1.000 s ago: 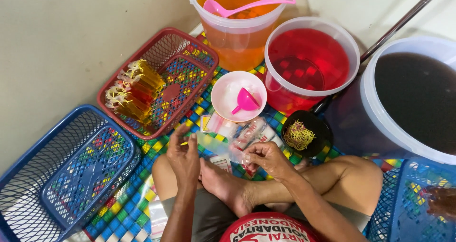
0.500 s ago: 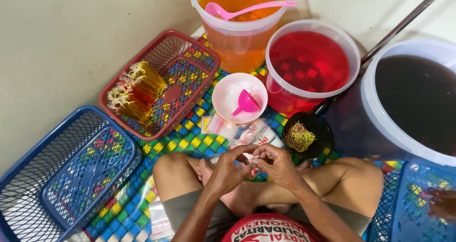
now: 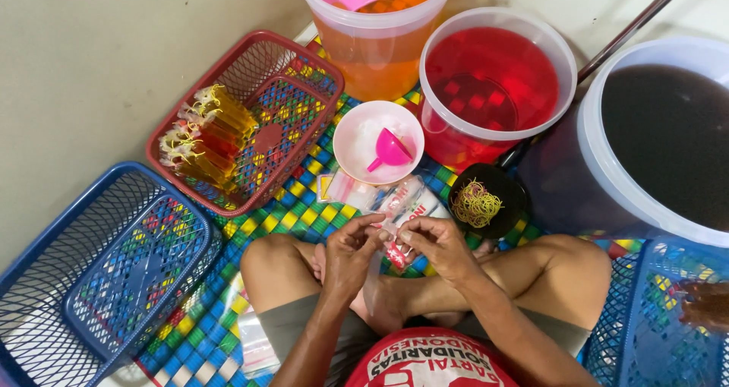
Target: Filling small plastic bags with flavored liquid and tying them with rubber bands to make ice cream sticks.
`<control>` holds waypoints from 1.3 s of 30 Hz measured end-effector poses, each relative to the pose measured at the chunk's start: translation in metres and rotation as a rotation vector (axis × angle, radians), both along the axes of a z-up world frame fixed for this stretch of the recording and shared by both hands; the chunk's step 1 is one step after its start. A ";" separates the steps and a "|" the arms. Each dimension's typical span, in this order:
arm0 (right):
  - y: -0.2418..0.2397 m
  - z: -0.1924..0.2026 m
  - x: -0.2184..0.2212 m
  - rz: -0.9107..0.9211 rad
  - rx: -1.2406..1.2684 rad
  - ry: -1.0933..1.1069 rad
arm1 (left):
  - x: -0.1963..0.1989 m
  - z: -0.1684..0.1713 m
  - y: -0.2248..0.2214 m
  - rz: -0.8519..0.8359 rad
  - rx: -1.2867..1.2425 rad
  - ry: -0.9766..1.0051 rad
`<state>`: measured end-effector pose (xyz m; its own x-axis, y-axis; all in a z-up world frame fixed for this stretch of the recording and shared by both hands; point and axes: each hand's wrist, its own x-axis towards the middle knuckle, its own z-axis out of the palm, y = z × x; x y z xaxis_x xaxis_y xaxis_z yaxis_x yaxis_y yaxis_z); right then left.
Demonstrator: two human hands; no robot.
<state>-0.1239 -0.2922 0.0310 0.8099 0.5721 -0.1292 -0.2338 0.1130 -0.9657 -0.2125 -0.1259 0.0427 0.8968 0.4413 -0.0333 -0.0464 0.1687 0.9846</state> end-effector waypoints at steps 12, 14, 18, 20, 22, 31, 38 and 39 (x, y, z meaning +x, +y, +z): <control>0.003 0.009 0.002 -0.026 0.011 0.063 | -0.009 0.022 -0.009 0.072 0.286 0.001; 0.004 0.007 0.003 -0.049 0.022 0.096 | -0.009 0.024 -0.008 0.088 0.294 0.003; 0.008 0.007 0.000 -0.081 0.037 0.136 | -0.012 0.031 -0.005 0.083 0.310 -0.022; 0.009 0.005 -0.001 -0.089 0.048 0.149 | -0.013 0.030 -0.006 0.088 0.300 -0.024; 0.011 0.002 -0.002 -0.092 0.064 0.136 | -0.012 0.027 -0.007 0.097 0.198 -0.051; 0.016 0.009 -0.005 -0.109 0.110 0.038 | -0.007 0.006 -0.008 0.149 0.164 -0.047; 0.013 0.004 0.002 -0.114 0.051 -0.030 | -0.010 0.008 -0.006 0.136 0.180 -0.026; 0.015 0.012 0.011 -0.107 -0.012 -0.030 | -0.012 0.011 -0.003 0.124 0.149 0.022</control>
